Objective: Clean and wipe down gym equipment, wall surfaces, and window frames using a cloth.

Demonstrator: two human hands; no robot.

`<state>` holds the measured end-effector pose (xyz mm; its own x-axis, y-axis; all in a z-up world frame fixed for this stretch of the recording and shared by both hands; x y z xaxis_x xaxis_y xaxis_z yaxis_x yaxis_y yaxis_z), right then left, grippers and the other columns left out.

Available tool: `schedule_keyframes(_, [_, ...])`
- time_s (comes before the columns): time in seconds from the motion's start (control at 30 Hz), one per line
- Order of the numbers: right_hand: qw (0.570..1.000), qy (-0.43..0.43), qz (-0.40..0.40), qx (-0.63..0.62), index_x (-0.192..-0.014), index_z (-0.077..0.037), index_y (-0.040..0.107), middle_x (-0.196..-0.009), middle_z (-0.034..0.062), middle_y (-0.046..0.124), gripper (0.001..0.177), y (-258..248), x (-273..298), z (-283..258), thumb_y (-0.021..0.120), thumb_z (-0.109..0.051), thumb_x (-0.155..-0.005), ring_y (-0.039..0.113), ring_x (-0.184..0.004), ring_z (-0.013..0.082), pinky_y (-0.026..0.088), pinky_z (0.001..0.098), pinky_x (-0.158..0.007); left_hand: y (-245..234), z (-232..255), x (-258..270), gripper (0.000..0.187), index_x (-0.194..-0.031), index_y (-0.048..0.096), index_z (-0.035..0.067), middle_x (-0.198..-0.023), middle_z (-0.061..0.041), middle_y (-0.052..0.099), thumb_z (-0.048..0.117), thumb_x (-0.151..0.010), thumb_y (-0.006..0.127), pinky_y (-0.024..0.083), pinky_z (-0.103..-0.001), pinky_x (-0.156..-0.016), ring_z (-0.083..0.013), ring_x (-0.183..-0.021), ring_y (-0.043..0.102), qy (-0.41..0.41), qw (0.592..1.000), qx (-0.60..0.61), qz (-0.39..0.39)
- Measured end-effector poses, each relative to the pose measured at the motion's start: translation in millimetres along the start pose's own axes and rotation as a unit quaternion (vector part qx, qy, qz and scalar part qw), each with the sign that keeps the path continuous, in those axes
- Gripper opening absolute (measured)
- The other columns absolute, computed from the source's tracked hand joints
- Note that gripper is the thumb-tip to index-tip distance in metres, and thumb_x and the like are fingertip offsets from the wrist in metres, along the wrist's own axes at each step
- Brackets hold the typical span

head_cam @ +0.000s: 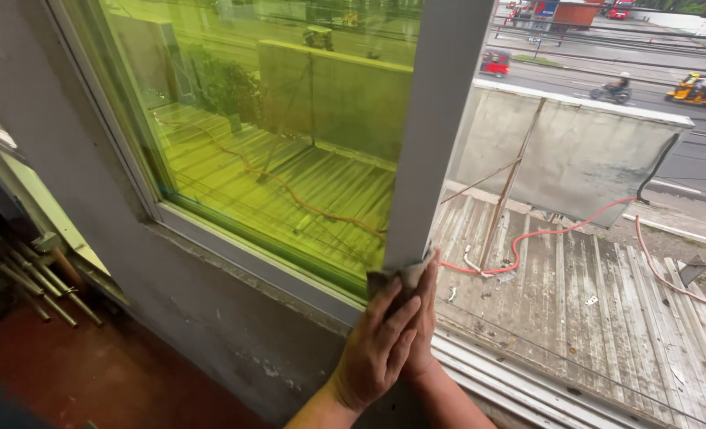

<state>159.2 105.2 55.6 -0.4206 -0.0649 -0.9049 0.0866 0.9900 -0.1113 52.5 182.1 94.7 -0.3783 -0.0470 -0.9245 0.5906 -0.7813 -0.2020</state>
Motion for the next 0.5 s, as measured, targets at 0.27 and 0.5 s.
schedule_keyframes(0.27, [0.705, 0.389, 0.042, -0.591, -0.169, 0.005, 0.025, -0.146, 0.0207, 0.047, 0.069, 7.2, 20.0, 21.5, 0.037, -0.043, -0.122, 0.042, -0.127, 0.0327, 0.034, 0.0446, -0.112, -9.3, 16.3, 9.9, 0.047, -0.149, 0.052, 0.003, -0.157, -0.024, 0.046, 0.023, -0.108, 0.061, 0.042, -0.049, -0.122, -0.0445, -0.145, 0.05, -0.02, 0.999, -0.013, -0.032])
schedule_keyframes(0.5, [0.983, -0.109, 0.008, 0.146, -0.166, -0.009, 0.033, -0.172, 0.0279, 0.02, 0.072, -18.1, -79.5, -75.5, 0.051, 0.011, -0.099, 0.022, -0.157, 0.0452, 0.028, 0.0518, -0.133, -46.6, 22.1, -11.9, 0.045, -0.149, 0.05, 0.001, -0.156, -0.025, 0.047, 0.023, -0.11, 0.055, 0.042, -0.048, -0.122, -0.0435, -0.147, 0.048, -0.053, 0.998, -0.001, 0.046])
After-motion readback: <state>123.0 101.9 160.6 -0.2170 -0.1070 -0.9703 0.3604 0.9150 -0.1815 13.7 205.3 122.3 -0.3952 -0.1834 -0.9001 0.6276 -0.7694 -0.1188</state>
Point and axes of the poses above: each hand's wrist, its own x-axis away from the middle knuckle, its own y-axis out of the palm, z = x × y, the point moved 7 cm from there along -x, towards the middle knuckle
